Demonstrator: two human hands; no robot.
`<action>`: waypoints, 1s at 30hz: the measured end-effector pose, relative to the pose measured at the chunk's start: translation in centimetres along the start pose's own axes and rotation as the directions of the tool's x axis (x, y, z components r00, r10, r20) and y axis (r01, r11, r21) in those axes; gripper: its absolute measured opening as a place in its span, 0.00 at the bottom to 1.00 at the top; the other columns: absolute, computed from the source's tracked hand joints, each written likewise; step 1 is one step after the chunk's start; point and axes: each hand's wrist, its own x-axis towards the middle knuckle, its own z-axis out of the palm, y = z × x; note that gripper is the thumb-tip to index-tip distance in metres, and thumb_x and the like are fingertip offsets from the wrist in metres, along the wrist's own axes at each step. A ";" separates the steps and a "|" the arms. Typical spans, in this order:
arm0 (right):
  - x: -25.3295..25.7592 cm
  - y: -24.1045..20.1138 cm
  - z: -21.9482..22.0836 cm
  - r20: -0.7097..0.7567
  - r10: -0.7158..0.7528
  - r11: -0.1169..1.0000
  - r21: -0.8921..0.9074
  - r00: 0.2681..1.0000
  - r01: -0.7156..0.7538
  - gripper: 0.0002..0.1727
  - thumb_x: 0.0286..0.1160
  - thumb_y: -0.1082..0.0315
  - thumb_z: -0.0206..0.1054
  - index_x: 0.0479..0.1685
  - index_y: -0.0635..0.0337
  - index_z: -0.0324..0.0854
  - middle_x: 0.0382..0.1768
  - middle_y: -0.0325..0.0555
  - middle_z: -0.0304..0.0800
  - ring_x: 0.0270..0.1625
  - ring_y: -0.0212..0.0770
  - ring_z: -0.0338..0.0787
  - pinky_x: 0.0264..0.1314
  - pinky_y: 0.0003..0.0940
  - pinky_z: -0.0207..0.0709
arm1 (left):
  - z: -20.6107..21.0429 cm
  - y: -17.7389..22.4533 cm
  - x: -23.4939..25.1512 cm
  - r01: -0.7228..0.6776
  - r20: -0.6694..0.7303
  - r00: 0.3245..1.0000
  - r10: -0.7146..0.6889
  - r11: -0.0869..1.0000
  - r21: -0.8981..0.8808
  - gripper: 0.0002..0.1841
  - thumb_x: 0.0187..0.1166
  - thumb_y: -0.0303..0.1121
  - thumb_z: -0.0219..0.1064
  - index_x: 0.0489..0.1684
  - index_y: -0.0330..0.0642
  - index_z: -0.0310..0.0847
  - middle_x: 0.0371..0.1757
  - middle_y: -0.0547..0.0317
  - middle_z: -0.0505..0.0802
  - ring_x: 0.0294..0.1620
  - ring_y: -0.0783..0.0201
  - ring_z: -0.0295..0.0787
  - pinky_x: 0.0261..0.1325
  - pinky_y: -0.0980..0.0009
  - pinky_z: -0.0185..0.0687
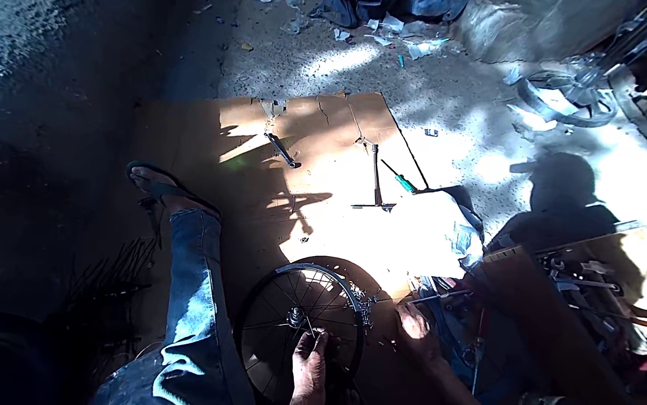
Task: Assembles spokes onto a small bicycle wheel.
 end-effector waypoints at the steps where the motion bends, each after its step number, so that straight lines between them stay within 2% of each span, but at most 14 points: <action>1: 0.1 0.0 -0.2 0.015 -0.004 1.000 -0.003 1.000 0.004 0.17 0.83 0.65 0.57 0.59 0.59 0.88 0.61 0.57 0.90 0.64 0.54 0.90 0.67 0.50 0.82 | 0.2 0.0 0.0 -0.003 -0.010 1.000 0.004 1.000 0.025 0.05 0.85 0.19 0.62 0.50 0.25 0.80 0.40 0.38 0.94 0.36 0.49 0.97 0.44 0.56 0.96; 3: -0.3 0.2 0.0 -0.072 -0.044 0.994 0.100 0.996 0.051 0.16 0.81 0.62 0.59 0.52 0.58 0.90 0.55 0.53 0.93 0.58 0.51 0.93 0.62 0.50 0.85 | 0.4 -0.1 -0.1 -0.008 -0.014 1.000 0.009 0.997 0.075 0.07 0.85 0.19 0.62 0.53 0.25 0.80 0.40 0.39 0.94 0.36 0.51 0.97 0.43 0.58 0.96; 5: -1.4 -0.6 0.3 -0.111 -0.017 0.892 0.447 0.994 0.065 0.13 0.79 0.63 0.63 0.47 0.59 0.92 0.47 0.47 0.95 0.50 0.41 0.94 0.56 0.42 0.87 | 0.4 -0.2 0.0 -0.024 -0.006 1.000 0.025 0.994 0.110 0.07 0.84 0.20 0.63 0.54 0.24 0.80 0.39 0.40 0.94 0.35 0.52 0.96 0.41 0.59 0.96; 6: -2.6 -1.6 0.1 -0.011 0.027 0.755 0.656 1.000 -0.013 0.12 0.80 0.65 0.63 0.49 0.62 0.89 0.46 0.46 0.94 0.46 0.39 0.94 0.53 0.38 0.89 | 0.4 -0.4 -0.1 -0.026 -0.006 1.000 0.027 0.993 0.118 0.08 0.84 0.20 0.63 0.53 0.25 0.80 0.39 0.40 0.94 0.34 0.52 0.96 0.41 0.60 0.96; 8: -5.1 -4.2 -0.3 0.272 0.081 0.392 0.876 0.959 -0.281 0.12 0.84 0.69 0.62 0.55 0.68 0.84 0.45 0.53 0.93 0.42 0.46 0.96 0.46 0.44 0.93 | 0.4 -0.6 -0.2 -0.047 0.010 0.999 0.046 0.990 0.133 0.08 0.84 0.21 0.64 0.53 0.25 0.81 0.40 0.41 0.94 0.36 0.53 0.96 0.43 0.60 0.96; 9: -6.3 -5.1 0.1 0.353 0.081 0.279 0.890 0.932 -0.361 0.12 0.85 0.69 0.62 0.57 0.68 0.82 0.45 0.55 0.93 0.42 0.48 0.96 0.46 0.46 0.93 | 0.3 -0.8 -0.1 -0.073 0.021 0.997 0.071 0.987 0.143 0.07 0.82 0.20 0.65 0.52 0.25 0.81 0.40 0.41 0.95 0.37 0.54 0.96 0.45 0.61 0.96; 12: -9.4 -7.4 1.5 0.416 0.098 0.096 0.900 0.904 -0.424 0.10 0.84 0.72 0.62 0.54 0.69 0.82 0.38 0.52 0.92 0.38 0.43 0.93 0.44 0.41 0.90 | 0.0 -0.6 -0.2 -0.104 0.016 0.995 0.104 0.968 0.230 0.06 0.80 0.20 0.67 0.49 0.26 0.84 0.39 0.46 0.95 0.36 0.59 0.95 0.45 0.66 0.94; 16: -10.8 -8.1 1.6 0.474 0.076 -0.136 0.877 0.877 -0.462 0.10 0.84 0.75 0.61 0.55 0.73 0.81 0.42 0.59 0.93 0.42 0.47 0.95 0.52 0.44 0.91 | -0.3 0.5 -0.9 0.019 -0.039 0.999 -0.004 0.922 0.387 0.07 0.81 0.26 0.70 0.48 0.31 0.87 0.40 0.49 0.95 0.37 0.61 0.94 0.45 0.65 0.91; 18: -10.8 -8.2 1.0 0.448 0.062 -0.133 0.890 0.892 -0.437 0.10 0.83 0.76 0.63 0.55 0.74 0.82 0.43 0.60 0.94 0.43 0.49 0.96 0.53 0.46 0.92 | -0.4 0.8 -1.1 0.096 -0.035 0.995 -0.090 0.936 0.339 0.09 0.82 0.28 0.70 0.52 0.31 0.86 0.43 0.47 0.96 0.41 0.58 0.96 0.49 0.62 0.92; 21: -10.3 -8.6 -0.8 0.390 0.046 -0.066 0.920 0.920 -0.387 0.11 0.84 0.75 0.62 0.57 0.74 0.82 0.46 0.63 0.94 0.46 0.54 0.97 0.53 0.50 0.93 | -0.2 0.9 -1.1 0.123 0.044 0.991 -0.128 0.987 0.105 0.11 0.85 0.24 0.65 0.58 0.25 0.80 0.47 0.36 0.95 0.40 0.45 0.98 0.45 0.54 0.97; 24: -9.5 -8.4 -1.8 0.274 0.010 0.069 0.959 0.962 -0.274 0.10 0.84 0.75 0.61 0.55 0.73 0.82 0.49 0.62 0.93 0.46 0.57 0.97 0.47 0.54 0.95 | 0.0 1.0 -1.4 0.104 0.124 0.987 -0.104 0.995 0.011 0.09 0.87 0.24 0.61 0.56 0.26 0.78 0.47 0.35 0.95 0.35 0.46 0.96 0.39 0.56 0.96; 27: -8.5 -7.8 -1.1 -0.014 -0.010 0.267 0.963 1.000 0.016 0.09 0.80 0.75 0.63 0.51 0.70 0.85 0.47 0.53 0.93 0.44 0.44 0.96 0.44 0.40 0.95 | 0.5 1.1 -1.6 0.083 0.134 0.988 -0.078 0.996 -0.035 0.07 0.86 0.24 0.62 0.51 0.27 0.81 0.44 0.38 0.94 0.29 0.54 0.92 0.33 0.63 0.90; 28: -8.1 -7.8 -0.9 -0.105 -0.012 0.318 0.942 0.994 0.103 0.09 0.77 0.75 0.63 0.49 0.69 0.86 0.45 0.48 0.94 0.45 0.38 0.94 0.48 0.32 0.92 | 0.8 1.1 -1.6 0.073 0.129 0.989 -0.066 0.996 -0.050 0.07 0.86 0.24 0.63 0.50 0.27 0.81 0.43 0.39 0.94 0.27 0.56 0.90 0.30 0.64 0.89; 30: -7.5 -8.0 -0.7 -0.203 -0.003 0.366 0.911 0.979 0.190 0.10 0.74 0.74 0.63 0.47 0.67 0.87 0.44 0.46 0.94 0.47 0.34 0.93 0.53 0.28 0.89 | 1.1 1.2 -1.4 0.054 0.134 0.990 -0.042 0.995 -0.085 0.06 0.86 0.23 0.62 0.49 0.26 0.82 0.42 0.38 0.94 0.23 0.57 0.88 0.27 0.65 0.87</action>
